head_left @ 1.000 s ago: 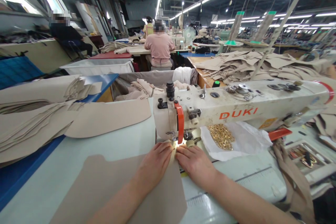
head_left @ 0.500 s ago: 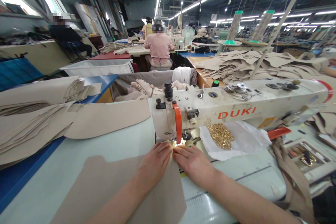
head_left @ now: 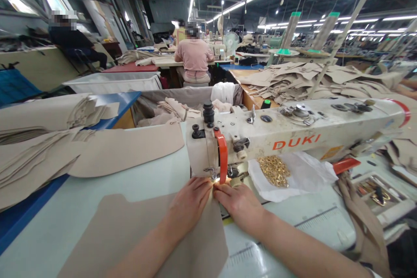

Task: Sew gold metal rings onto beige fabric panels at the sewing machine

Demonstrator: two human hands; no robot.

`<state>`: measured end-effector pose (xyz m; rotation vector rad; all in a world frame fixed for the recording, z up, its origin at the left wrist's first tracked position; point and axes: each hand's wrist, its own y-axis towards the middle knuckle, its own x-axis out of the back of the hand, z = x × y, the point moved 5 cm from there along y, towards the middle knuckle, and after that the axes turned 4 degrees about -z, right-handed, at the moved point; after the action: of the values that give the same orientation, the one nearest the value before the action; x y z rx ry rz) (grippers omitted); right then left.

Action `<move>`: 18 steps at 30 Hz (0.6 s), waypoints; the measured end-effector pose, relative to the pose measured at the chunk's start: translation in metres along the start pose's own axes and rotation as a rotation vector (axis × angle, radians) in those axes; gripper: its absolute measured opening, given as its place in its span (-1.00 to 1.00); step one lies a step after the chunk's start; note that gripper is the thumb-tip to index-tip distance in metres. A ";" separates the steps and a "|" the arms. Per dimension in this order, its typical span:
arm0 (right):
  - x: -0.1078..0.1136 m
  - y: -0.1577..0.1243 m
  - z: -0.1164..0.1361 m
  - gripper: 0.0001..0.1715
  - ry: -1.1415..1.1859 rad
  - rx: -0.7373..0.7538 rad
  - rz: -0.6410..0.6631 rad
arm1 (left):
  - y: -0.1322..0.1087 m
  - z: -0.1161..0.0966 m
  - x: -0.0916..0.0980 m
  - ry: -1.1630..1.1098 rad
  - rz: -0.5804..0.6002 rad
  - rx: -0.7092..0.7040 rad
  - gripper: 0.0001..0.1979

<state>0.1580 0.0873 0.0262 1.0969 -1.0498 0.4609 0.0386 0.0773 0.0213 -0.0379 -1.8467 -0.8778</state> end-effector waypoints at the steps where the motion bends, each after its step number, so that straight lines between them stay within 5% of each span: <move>1: 0.000 0.001 0.000 -0.91 -0.006 -0.004 0.003 | 0.000 0.001 0.000 0.000 -0.006 0.004 -0.69; 18: -0.007 0.001 -0.003 -0.94 -0.019 -0.054 0.056 | 0.001 0.010 0.002 -0.009 -0.097 0.022 -0.67</move>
<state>0.1552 0.0915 0.0207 1.0282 -1.1062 0.4655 0.0303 0.0832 0.0217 0.0626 -1.8789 -0.9255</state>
